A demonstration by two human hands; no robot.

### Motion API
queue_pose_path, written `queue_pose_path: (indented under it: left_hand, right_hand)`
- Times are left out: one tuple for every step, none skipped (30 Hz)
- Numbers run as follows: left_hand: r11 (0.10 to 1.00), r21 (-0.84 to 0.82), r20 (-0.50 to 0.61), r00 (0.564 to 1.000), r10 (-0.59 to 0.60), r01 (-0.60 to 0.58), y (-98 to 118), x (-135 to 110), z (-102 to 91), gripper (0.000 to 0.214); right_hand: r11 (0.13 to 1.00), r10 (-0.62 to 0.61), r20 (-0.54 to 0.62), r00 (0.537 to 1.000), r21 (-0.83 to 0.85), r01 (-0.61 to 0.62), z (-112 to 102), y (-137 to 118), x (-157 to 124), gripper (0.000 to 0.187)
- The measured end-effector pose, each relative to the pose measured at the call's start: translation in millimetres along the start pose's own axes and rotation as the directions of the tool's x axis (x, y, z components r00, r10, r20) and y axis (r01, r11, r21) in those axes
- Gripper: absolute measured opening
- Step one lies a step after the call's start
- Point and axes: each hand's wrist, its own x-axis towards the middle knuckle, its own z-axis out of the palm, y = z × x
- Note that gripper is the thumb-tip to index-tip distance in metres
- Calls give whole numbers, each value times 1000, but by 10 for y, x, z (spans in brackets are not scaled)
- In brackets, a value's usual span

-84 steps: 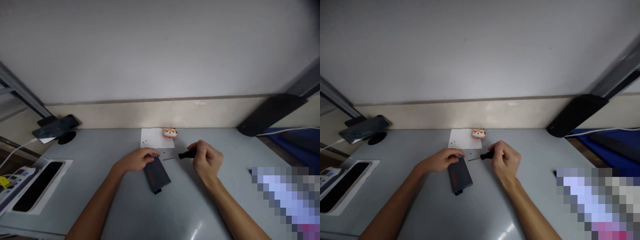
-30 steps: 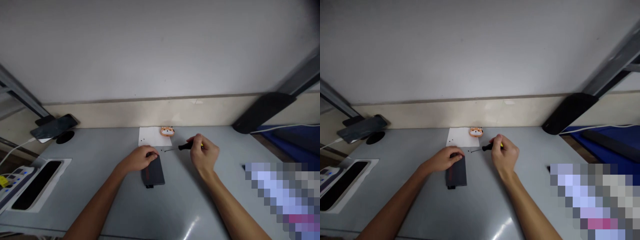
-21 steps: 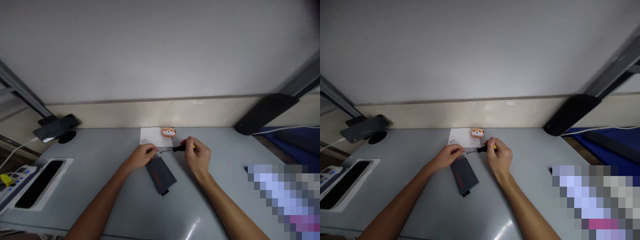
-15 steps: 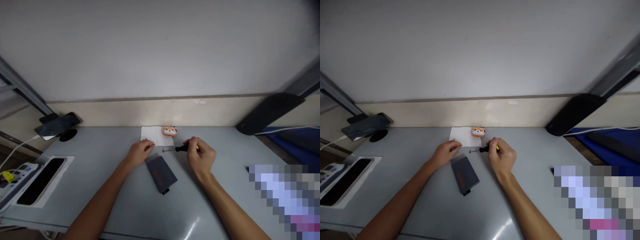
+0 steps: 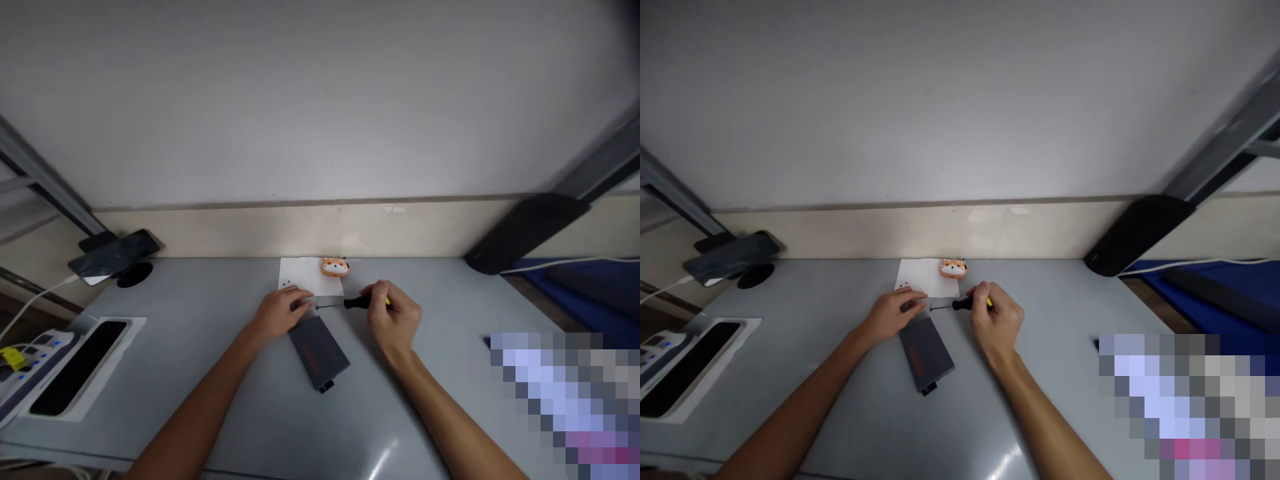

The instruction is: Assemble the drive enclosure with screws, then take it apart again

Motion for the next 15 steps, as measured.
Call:
queue_pose_path:
  left_hand:
    - [1000,-17,15,1000,2,-2,8,-6,-7,30]
    - [1000,-29,33,999,4,-3,14,-11,-13,31]
    - [999,-36,49,999,7,-6,16,-16,-17,32]
    - [999,-35,60,998,11,-9,15,-21,-20,32]
    - [999,-30,64,998,15,-13,12,-24,-22,31]
    - [1000,-25,66,998,21,-19,7,-25,-21,30]
    - [1000,-19,65,998,26,-25,3,-25,-20,28]
    - [999,-15,66,997,31,-30,-1,-24,-19,27]
    - [999,-8,66,997,32,-31,-4,-23,-17,26]
    - [1000,-1,68,997,31,-31,-5,-21,-17,26]
    - [999,8,71,997,31,-31,-4,-20,-17,25]
    - [999,20,75,997,31,-32,-3,-20,-18,25]
    - [999,31,80,996,34,-36,-3,-20,-19,24]
    - [998,40,84,996,40,-44,-4,-21,-19,24]
    - [997,48,89,995,51,-56,-7,-23,-18,24]
  right_hand:
    - [1000,-9,-1,1000,10,9,-6,-16,-4,49]
    - [1000,-15,0,1000,18,15,-13,-31,-6,49]
    - [1000,-18,-3,1000,25,18,-18,-46,-7,48]
    - [999,-20,-5,1000,30,20,-21,-58,-8,48]
    - [999,-25,-6,1000,37,25,-23,-67,-9,48]
    - [998,-35,-4,999,42,35,-24,-72,-10,47]
    - [998,-50,-4,999,46,50,-24,-73,-10,46]
    - [997,-65,-5,998,46,65,-24,-69,-8,45]
    - [996,-79,-7,997,44,79,-26,-61,-4,45]
    - [995,-88,-10,996,37,89,-29,-48,3,44]
    - [996,-91,-14,996,26,91,-33,-33,13,44]
    - [996,-85,-18,996,12,85,-39,-16,25,45]
    - [997,-71,-23,997,-3,71,-46,2,40,45]
    - [999,-50,-31,998,-17,49,-52,18,56,46]
    - [999,-25,-43,999,-32,23,-57,32,72,46]
